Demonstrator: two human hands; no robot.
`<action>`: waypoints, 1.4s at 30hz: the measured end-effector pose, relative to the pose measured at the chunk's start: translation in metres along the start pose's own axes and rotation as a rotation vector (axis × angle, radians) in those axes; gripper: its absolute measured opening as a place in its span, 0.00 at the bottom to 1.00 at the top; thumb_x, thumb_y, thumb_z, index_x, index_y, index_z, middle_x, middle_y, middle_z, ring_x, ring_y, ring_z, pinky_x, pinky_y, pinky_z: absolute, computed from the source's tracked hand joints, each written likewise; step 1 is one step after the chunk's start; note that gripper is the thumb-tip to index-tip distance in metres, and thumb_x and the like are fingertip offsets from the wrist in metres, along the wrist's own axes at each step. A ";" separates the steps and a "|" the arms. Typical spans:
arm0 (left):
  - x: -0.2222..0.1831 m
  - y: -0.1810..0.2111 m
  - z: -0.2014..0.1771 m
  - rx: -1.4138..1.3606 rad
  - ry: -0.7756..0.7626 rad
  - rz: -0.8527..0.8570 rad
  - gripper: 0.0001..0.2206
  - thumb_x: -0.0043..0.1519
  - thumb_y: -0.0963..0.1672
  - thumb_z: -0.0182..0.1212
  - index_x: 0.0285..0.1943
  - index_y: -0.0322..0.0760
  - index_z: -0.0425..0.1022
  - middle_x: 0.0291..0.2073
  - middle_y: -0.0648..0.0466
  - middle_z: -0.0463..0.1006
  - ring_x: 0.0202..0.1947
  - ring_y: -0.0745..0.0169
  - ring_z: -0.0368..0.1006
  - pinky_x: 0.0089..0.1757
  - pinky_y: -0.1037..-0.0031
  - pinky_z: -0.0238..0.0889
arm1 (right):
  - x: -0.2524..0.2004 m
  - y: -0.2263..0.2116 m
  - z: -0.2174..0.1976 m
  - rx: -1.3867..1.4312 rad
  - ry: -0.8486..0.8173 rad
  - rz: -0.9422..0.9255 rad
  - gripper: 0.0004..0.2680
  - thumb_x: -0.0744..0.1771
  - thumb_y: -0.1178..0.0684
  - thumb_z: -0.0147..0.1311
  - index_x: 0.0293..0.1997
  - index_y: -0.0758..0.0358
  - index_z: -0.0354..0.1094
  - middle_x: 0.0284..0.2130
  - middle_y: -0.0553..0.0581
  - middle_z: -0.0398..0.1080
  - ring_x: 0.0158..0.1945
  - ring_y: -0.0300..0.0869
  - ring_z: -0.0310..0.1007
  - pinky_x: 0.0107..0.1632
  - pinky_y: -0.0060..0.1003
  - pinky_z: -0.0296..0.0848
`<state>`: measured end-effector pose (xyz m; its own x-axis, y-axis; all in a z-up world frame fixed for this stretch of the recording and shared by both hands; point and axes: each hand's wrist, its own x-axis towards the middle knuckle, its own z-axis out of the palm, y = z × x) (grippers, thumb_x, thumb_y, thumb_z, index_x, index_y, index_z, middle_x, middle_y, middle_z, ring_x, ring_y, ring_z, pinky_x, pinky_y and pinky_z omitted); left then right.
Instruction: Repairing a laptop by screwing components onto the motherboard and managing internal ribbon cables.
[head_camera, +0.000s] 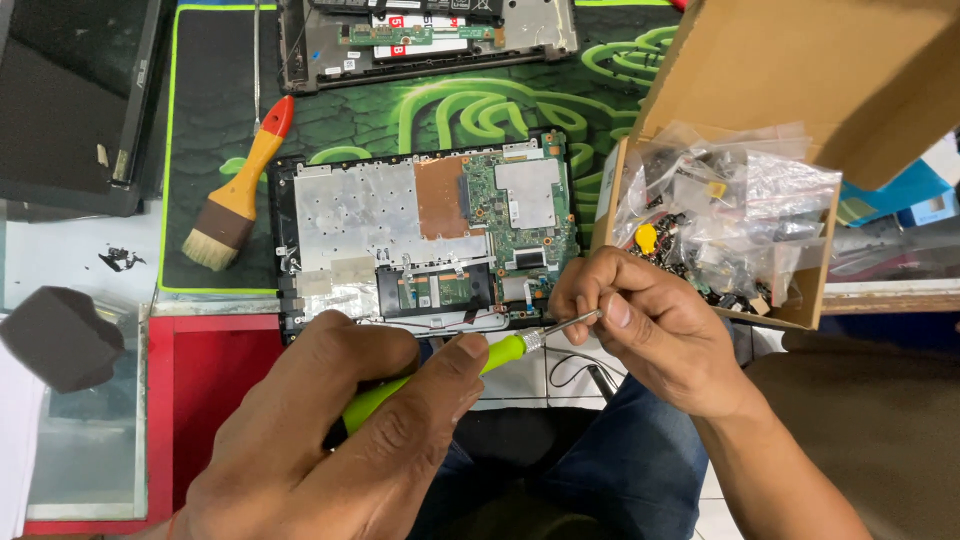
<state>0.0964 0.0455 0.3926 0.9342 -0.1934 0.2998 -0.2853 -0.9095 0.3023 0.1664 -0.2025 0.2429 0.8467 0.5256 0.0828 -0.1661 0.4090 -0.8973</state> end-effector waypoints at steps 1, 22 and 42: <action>0.000 -0.004 0.003 0.005 -0.002 -0.005 0.13 0.70 0.40 0.72 0.55 0.61 0.89 0.41 0.64 0.77 0.31 0.66 0.76 0.21 0.69 0.56 | 0.002 0.002 0.000 0.005 -0.005 0.002 0.10 0.77 0.46 0.51 0.46 0.60 0.65 0.35 0.56 0.66 0.44 0.46 0.65 0.50 0.39 0.63; 0.075 -0.101 0.032 -0.401 -0.397 0.239 0.05 0.76 0.40 0.56 0.57 0.36 0.76 0.35 0.51 0.67 0.23 0.54 0.61 0.32 0.66 0.59 | 0.052 0.064 0.036 -0.321 0.359 0.013 0.20 0.77 0.37 0.41 0.47 0.66 0.72 0.38 0.57 0.73 0.43 0.41 0.76 0.43 0.35 0.80; 0.150 -0.138 0.136 0.329 -0.401 0.279 0.10 0.67 0.45 0.69 0.34 0.45 0.73 0.25 0.55 0.71 0.23 0.45 0.70 0.34 0.52 0.69 | 0.090 0.091 0.025 -1.581 0.312 -0.164 0.14 0.77 0.51 0.55 0.72 0.64 0.73 0.73 0.64 0.71 0.78 0.57 0.69 0.76 0.53 0.67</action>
<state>0.3046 0.0915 0.2725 0.8599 -0.5072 -0.0575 -0.5100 -0.8584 -0.0550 0.2144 -0.0991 0.1791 0.8990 0.3110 0.3085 0.4234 -0.7972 -0.4303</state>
